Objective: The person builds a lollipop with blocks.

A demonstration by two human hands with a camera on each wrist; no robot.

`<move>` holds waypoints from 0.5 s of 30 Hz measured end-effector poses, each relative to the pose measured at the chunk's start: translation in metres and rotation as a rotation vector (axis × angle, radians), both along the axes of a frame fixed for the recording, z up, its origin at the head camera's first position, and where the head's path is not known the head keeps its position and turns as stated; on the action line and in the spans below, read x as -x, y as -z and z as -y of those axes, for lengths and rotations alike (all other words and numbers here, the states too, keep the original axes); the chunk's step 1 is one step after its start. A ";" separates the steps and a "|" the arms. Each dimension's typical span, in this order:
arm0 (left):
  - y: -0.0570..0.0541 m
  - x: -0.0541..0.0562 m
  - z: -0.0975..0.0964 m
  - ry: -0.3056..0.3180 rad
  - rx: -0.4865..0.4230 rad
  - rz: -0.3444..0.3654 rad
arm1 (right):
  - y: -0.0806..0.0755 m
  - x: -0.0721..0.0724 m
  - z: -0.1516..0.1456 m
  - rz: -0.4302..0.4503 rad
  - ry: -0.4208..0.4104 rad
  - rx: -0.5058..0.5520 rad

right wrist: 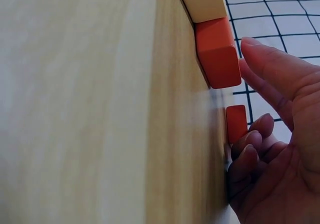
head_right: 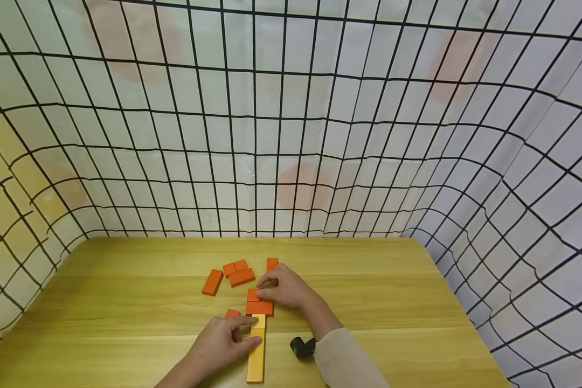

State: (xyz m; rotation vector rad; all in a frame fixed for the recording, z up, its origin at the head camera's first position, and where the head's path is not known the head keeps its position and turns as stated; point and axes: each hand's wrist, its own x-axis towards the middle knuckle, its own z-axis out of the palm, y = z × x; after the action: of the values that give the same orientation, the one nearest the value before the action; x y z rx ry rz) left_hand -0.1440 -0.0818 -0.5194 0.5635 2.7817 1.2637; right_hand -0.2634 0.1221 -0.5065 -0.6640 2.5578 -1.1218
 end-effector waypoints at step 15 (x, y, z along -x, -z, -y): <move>-0.001 -0.003 -0.001 -0.002 0.046 -0.022 | 0.001 -0.001 -0.001 -0.008 -0.007 0.011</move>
State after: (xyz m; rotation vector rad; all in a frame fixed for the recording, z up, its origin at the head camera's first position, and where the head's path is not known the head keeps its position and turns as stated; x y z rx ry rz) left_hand -0.1406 -0.0813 -0.5182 0.5752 2.8219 1.1975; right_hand -0.2628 0.1227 -0.5070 -0.6807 2.5558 -1.1335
